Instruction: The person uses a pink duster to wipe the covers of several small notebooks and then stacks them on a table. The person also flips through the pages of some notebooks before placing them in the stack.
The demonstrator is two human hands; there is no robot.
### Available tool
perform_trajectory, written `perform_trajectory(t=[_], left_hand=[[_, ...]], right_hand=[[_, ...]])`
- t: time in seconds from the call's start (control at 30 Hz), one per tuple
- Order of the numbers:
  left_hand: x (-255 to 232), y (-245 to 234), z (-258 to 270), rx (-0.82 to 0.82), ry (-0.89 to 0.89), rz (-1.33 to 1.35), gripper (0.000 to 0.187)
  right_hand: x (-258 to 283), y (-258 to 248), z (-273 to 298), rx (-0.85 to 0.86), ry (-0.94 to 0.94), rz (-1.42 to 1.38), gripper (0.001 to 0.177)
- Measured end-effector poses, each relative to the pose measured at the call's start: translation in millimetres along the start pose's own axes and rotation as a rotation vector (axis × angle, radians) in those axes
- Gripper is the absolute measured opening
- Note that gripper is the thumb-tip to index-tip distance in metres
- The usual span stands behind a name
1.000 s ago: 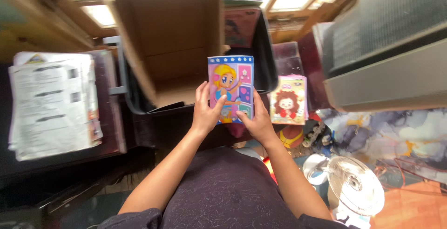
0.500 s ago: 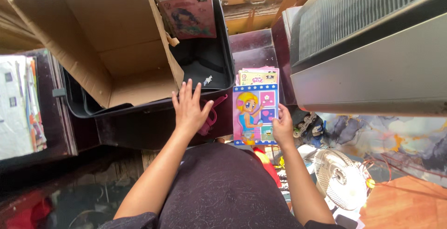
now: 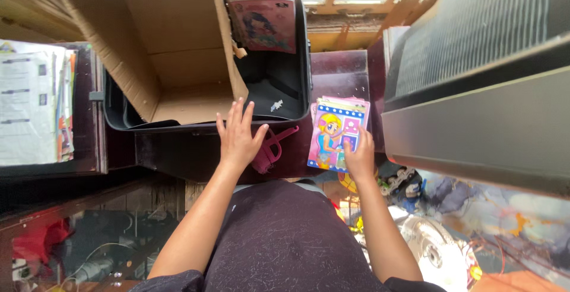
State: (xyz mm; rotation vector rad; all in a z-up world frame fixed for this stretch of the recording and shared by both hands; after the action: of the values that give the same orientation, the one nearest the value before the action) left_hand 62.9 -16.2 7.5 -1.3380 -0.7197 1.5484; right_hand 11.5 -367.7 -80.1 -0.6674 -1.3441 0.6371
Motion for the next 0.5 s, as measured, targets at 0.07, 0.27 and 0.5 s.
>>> perform_trajectory(t=[0.07,0.27,0.5], left_hand=[[12.1,-12.0,-3.8,-0.057,-0.021,0.003,0.073],[73.3,-40.5,-10.2,-0.211,-0.089,-0.052,0.075],[111.9,-33.2,-9.3,-0.188,-0.134,-0.154,0.083]], right_hand=[[34.7,-7.5,-11.6,0.004,-0.04,-0.074,0.049],[141.1,-29.4,-55.9,-0.056,-0.32,-0.108,0.037],[227.5,-4.6,-166.9,-0.011,-0.547,0.07,0.067]])
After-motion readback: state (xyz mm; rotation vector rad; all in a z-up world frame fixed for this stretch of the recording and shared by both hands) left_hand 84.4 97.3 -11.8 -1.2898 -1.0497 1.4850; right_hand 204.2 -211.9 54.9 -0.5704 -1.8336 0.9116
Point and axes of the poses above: each hand's wrist, its own z-axis away from the middle knuckle, its own y-axis out of the palm, x = y × z, the point moved 6 cm from there along -z, towards the middle knuckle, and after that the axes turned 13 degrees about x, right-handed, at the moved point
